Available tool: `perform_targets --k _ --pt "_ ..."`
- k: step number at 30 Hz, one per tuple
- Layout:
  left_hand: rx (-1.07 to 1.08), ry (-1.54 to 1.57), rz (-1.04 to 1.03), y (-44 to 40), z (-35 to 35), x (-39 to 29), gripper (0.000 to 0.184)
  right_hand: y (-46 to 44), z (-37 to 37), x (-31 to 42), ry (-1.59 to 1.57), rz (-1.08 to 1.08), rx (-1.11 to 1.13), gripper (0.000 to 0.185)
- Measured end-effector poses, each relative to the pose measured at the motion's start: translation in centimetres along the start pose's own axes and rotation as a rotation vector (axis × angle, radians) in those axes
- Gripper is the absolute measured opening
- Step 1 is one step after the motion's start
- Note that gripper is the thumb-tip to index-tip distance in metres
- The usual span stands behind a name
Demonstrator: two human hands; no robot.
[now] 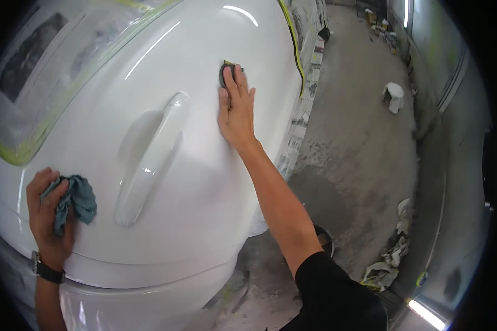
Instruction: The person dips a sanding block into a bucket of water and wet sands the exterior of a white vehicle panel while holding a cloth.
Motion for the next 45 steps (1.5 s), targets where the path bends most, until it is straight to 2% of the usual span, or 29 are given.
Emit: perform_targets --k 3,6,9,11,12,13,16,18,19,21,25,26,28,31,32,33,35,37,40,43,45 --pt "-0.009 0.018 -0.006 0.3 -0.1 0.3 0.053 3.8 -0.7 2.6 -0.215 0.087 -0.035 0.051" --pt "0.007 -0.011 -0.004 0.3 -0.1 0.3 0.052 10.1 -1.0 5.2 -0.241 0.146 0.039 0.052" --pt "0.007 0.002 -0.009 0.4 -0.3 0.5 0.052 8.3 -1.1 2.5 -0.185 0.196 0.053 0.051" --pt "-0.009 0.033 0.009 0.7 -0.7 0.7 0.051 3.6 -0.5 1.1 -0.284 0.041 -0.019 0.051" --pt "0.085 0.033 0.044 1.1 -0.7 1.3 0.046 2.2 -0.2 1.1 -0.31 -0.008 -0.026 0.051" --pt "0.085 0.053 0.038 1.3 -0.9 1.3 0.046 1.3 -0.2 1.3 -0.335 -0.05 -0.032 0.052" --pt "0.074 0.073 -0.008 0.9 -0.8 0.7 0.045 7.5 -1.9 5.9 -0.192 0.006 -0.017 0.054" --pt "0.082 0.002 -0.059 0.8 -0.4 0.6 0.046 11.7 -1.8 7.9 -0.181 0.137 0.067 0.055" --pt "0.085 0.057 -0.02 0.7 -0.3 0.6 0.047 12.3 -1.7 8.0 -0.161 0.159 0.094 0.054" --pt "0.112 0.161 0.05 0.9 -0.5 0.7 0.049 5.6 -1.3 3.6 -0.299 0.079 0.016 0.053" --pt "0.106 0.141 0.04 1.0 -0.9 1.1 0.061 2.3 -0.9 4.4 -0.225 -0.101 -0.024 0.052" --pt "0.117 0.15 0.021 0.7 -0.6 0.9 0.063 5.2 -1.8 5.6 -0.203 0.049 -0.04 0.053" --pt "0.11 0.122 0.004 0.6 0.3 0.9 0.065 11.0 -1.9 9.8 -0.189 0.088 0.035 0.057" --pt "0.065 0.067 -0.012 0.5 0.1 0.8 0.066 10.2 -1.4 8.5 -0.204 0.127 0.084 0.054" --pt "0.049 0.049 -0.006 0.5 0.0 0.7 0.065 7.7 -1.4 6.9 -0.239 0.131 0.03 0.05" --pt "0.044 0.036 -0.001 0.6 -0.1 0.6 0.064 4.5 -1.4 5.2 -0.263 0.093 -0.006 0.048" --pt "0.033 0.007 -0.001 0.6 0.0 0.4 0.063 0.4 0.5 5.4 -0.321 -0.068 0.091 0.05" --pt "0.016 0.009 -0.004 0.4 0.2 0.1 0.062 3.2 -1.2 7.6 -0.219 -0.051 0.004 0.054" --pt "0.017 -0.022 -0.011 0.5 0.3 -0.2 0.061 13.0 -2.7 10.2 -0.239 0.029 0.096 0.068" --pt "0.004 -0.033 -0.01 0.2 0.2 -0.1 0.058 13.5 -2.3 7.7 -0.211 0.089 0.175 0.069" --pt "0.02 0.005 -0.003 0.2 0.1 -0.5 0.057 7.6 -2.1 4.0 -0.239 0.0 -0.011 0.057"
Point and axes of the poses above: each hand's wrist, its own y-axis away from the middle knuckle, its own z-axis out of the back of the hand, x = y × z, the point moved 4 cm from there along -y, towards the middle knuckle, and after that the axes turned 6 degrees about x, right-handed, at the moved point
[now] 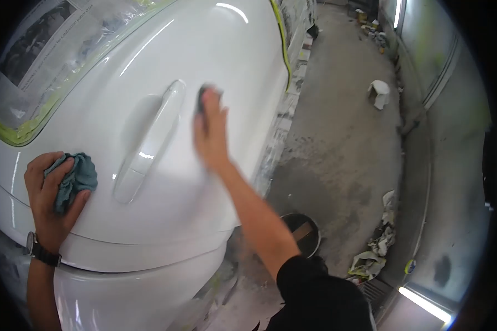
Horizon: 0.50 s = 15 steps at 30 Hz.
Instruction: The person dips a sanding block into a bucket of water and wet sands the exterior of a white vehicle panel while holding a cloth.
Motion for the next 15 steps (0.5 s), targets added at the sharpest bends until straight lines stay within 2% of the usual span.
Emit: perform_targets --k 1,2,4,7,9,11,13,15 --pt "-0.007 0.015 0.006 -0.2 0.1 -0.1 0.056 -3.3 1.5 -0.9 -0.179 -0.135 -0.012 0.051" --pt "-0.01 -0.006 0.005 -0.3 0.2 0.0 0.056 -5.6 2.8 -0.7 -0.218 -0.22 -0.005 0.051" --pt "-0.003 -0.012 0.003 -0.3 0.2 -0.2 0.055 -4.5 0.7 0.8 0.039 -0.176 -0.069 0.054" --pt "0.003 -0.043 -0.014 -0.5 0.4 -0.4 0.055 4.4 -0.9 5.7 -0.034 -0.063 0.077 0.059" --pt "0.016 -0.028 -0.001 -0.1 0.2 -0.2 0.054 5.7 -0.5 5.0 -0.029 -0.032 0.14 0.06" --pt "-0.003 -0.035 -0.004 -0.5 0.2 0.0 0.054 2.2 -0.2 2.9 -0.011 0.017 0.099 0.058" --pt "0.003 -0.031 -0.007 -0.3 0.1 0.0 0.053 -5.0 1.4 1.4 0.009 -0.087 0.066 0.056" --pt "-0.014 -0.025 0.011 -0.5 0.1 -0.3 0.054 -4.4 0.6 2.8 0.034 -0.121 0.005 0.057"
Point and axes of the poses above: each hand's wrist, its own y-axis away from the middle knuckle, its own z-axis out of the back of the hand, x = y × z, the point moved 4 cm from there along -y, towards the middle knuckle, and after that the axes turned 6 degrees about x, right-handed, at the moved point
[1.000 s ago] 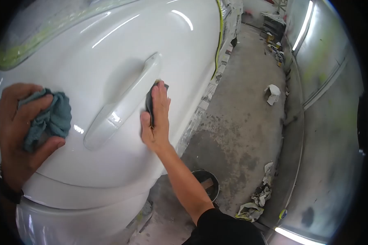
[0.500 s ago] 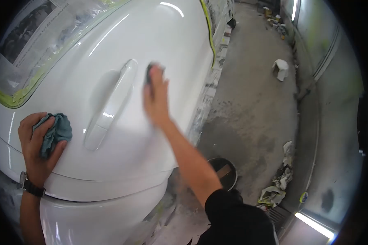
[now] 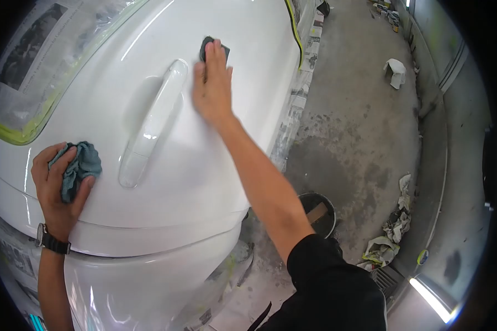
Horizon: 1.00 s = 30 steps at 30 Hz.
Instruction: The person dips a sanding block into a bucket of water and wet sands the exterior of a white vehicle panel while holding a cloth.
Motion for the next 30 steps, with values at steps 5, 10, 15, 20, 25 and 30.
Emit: perform_targets --k 5,10,15,20,25,30 --pt "-0.023 0.004 -0.011 0.0 0.2 -0.2 0.055 8.4 -1.1 2.5 0.032 0.061 0.154 0.058" --pt "-0.009 -0.009 -0.021 0.1 0.4 0.2 0.056 -0.1 0.6 1.5 0.081 0.05 0.043 0.051" --pt "-0.051 0.018 -0.019 0.6 0.2 0.5 0.057 4.7 -0.6 1.6 0.065 0.189 0.099 0.05" --pt "-0.093 0.06 -0.031 0.4 0.1 0.8 0.058 -1.8 0.3 0.8 0.105 0.218 0.104 0.051" --pt "-0.081 0.086 -0.062 0.9 -0.3 1.4 0.06 8.4 -1.2 2.0 0.055 0.217 0.161 0.056" --pt "-0.039 0.088 -0.055 1.1 -0.3 1.8 0.061 -3.3 0.7 -3.2 -0.015 0.027 0.093 0.058"
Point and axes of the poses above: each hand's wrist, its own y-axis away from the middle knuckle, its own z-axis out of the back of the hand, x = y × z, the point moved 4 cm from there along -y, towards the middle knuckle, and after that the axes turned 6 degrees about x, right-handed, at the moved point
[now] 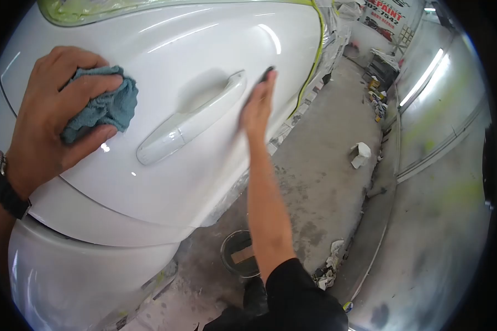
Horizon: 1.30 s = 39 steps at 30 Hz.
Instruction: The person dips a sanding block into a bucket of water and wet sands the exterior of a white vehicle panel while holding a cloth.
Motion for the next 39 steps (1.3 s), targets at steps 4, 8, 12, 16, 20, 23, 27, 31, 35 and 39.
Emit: perform_targets --k 4,8,12,16,20,23,27,31,35,39 --pt "0.009 0.005 0.003 0.0 -0.3 -0.1 0.061 2.7 -1.8 2.5 0.046 -0.052 -0.016 0.063" --pt "0.018 0.006 0.013 -0.3 0.1 -0.1 0.058 11.9 -3.4 2.3 0.038 0.132 0.075 0.067" --pt "-0.033 -0.007 0.013 -0.5 -0.3 -0.5 0.057 4.2 0.5 -4.4 -0.162 -0.241 -0.07 0.067" --pt "-0.017 0.008 0.031 -0.4 -0.2 -0.5 0.056 5.5 -1.3 -1.2 -0.067 -0.372 -0.082 0.065" --pt "0.037 -0.028 0.038 -0.3 0.0 -0.3 0.059 14.6 -3.9 2.2 -0.005 -0.007 0.005 0.064" --pt "0.043 -0.063 0.029 -0.5 -0.1 -0.4 0.058 9.9 -1.0 -3.9 -0.05 -0.164 -0.1 0.061" --pt "0.006 -0.057 0.059 -0.5 -0.1 -1.0 0.056 7.5 0.1 -4.8 -0.192 -0.377 -0.223 0.058" --pt "0.033 -0.054 0.082 -0.7 0.1 -1.5 0.056 17.1 -3.5 3.0 -0.13 -0.152 -0.07 0.056" --pt "0.033 -0.075 0.074 -0.7 -0.2 -1.5 0.055 11.1 -0.4 -6.2 -0.205 -0.285 -0.267 0.051" --pt "0.045 -0.054 0.093 -0.5 -0.2 -1.4 0.054 9.4 0.7 -7.3 -0.201 -0.348 -0.292 0.052"
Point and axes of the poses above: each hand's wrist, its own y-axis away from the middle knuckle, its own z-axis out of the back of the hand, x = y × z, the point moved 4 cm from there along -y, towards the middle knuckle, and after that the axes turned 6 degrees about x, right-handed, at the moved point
